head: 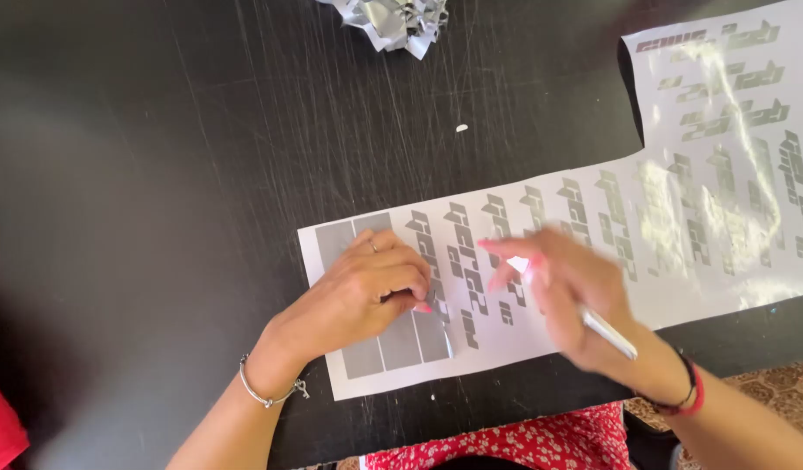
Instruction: Weeding excess vinyl from a sheet of cut decals using a weeding tool
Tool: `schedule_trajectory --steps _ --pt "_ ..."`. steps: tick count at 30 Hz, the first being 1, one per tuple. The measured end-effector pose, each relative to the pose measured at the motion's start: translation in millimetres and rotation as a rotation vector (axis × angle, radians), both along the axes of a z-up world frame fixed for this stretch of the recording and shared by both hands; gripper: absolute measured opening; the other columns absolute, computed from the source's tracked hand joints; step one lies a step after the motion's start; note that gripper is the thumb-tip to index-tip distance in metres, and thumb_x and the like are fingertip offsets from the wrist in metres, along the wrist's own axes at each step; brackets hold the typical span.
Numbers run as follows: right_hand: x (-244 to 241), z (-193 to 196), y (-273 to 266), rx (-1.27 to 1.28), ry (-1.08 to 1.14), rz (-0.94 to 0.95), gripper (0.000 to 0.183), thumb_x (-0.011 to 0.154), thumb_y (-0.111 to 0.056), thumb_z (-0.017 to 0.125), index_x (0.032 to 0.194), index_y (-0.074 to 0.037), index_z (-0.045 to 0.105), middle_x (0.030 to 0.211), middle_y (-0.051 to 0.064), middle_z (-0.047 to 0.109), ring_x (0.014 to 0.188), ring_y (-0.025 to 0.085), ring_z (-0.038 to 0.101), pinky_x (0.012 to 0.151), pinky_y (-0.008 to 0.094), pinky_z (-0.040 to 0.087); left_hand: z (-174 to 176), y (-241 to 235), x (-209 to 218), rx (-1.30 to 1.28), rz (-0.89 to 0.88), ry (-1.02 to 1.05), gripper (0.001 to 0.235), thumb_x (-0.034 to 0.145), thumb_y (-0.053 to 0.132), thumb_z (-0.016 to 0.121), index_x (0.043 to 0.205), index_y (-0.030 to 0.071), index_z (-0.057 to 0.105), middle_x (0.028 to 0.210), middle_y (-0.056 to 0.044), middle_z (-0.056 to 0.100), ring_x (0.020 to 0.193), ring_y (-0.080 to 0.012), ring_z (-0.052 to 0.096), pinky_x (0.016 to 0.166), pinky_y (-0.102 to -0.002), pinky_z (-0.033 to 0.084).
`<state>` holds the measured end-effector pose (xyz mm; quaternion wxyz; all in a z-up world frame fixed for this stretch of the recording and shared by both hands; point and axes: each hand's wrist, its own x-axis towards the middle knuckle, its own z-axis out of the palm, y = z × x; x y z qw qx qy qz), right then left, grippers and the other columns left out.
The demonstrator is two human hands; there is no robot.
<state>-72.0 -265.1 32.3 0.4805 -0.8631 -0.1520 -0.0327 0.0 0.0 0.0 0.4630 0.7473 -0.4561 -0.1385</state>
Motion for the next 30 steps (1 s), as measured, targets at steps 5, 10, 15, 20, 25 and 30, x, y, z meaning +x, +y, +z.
schedule_trajectory --steps 5,10,15,20,25,30 --pt "-14 -32 -6 0.166 -0.045 0.237 0.018 0.1 -0.01 0.054 0.111 -0.005 0.067 0.092 0.005 0.078 0.082 0.02 0.075 0.076 0.03 0.062 4 -1 1 0.017 0.001 0.049 0.015 0.094 0.005 0.072 0.081 0.012 0.068 0.102 0.004 0.075 0.096 -0.0179 0.056 0.092 -0.035 0.038" --pt "-11 -33 -7 0.098 0.018 0.397 0.006 0.094 -0.003 0.06 0.09 -0.008 0.059 0.086 0.009 0.073 0.076 0.022 0.07 0.07 0.031 0.059 7 2 4 -0.008 -0.008 0.127 0.016 0.093 0.003 0.073 0.081 0.01 0.068 0.1 0.003 0.073 0.097 -0.0185 0.058 0.099 -0.035 0.043" --pt "-7 -19 1 0.044 -0.025 0.383 0.005 0.094 -0.002 0.067 0.098 -0.004 0.064 0.085 0.007 0.069 0.075 0.023 0.064 0.067 0.032 0.054 6 3 3 0.026 0.009 0.178 0.016 0.092 0.0 0.071 0.08 0.011 0.068 0.113 -0.004 0.068 0.101 -0.0212 0.059 0.099 -0.037 0.043" --pt "-7 -23 2 0.004 -0.031 0.366 0.009 0.093 0.0 0.068 0.096 -0.006 0.062 0.084 0.006 0.067 0.071 0.021 0.061 0.064 0.03 0.052 8 2 4 0.005 0.005 0.15 0.017 0.093 0.002 0.073 0.082 0.012 0.068 0.112 -0.003 0.066 0.097 -0.0193 0.06 0.097 -0.038 0.041" --pt "-6 -24 3 -0.013 -0.031 0.371 0.01 0.095 -0.001 0.069 0.101 -0.006 0.063 0.083 0.007 0.064 0.069 0.02 0.057 0.063 0.03 0.048 6 1 1 0.017 0.024 0.125 0.014 0.095 0.008 0.076 0.085 0.015 0.068 0.106 0.0 0.063 0.096 -0.0186 0.057 0.093 -0.037 0.04" --pt "-7 -25 3 -0.063 -0.063 0.374 0.013 0.096 0.001 0.067 0.107 -0.004 0.063 0.087 0.007 0.065 0.073 0.021 0.057 0.066 0.03 0.05 7 0 2 -0.007 0.013 0.088 0.012 0.095 0.005 0.074 0.088 0.011 0.068 0.099 0.0 0.061 0.093 -0.0204 0.055 0.097 -0.037 0.043"
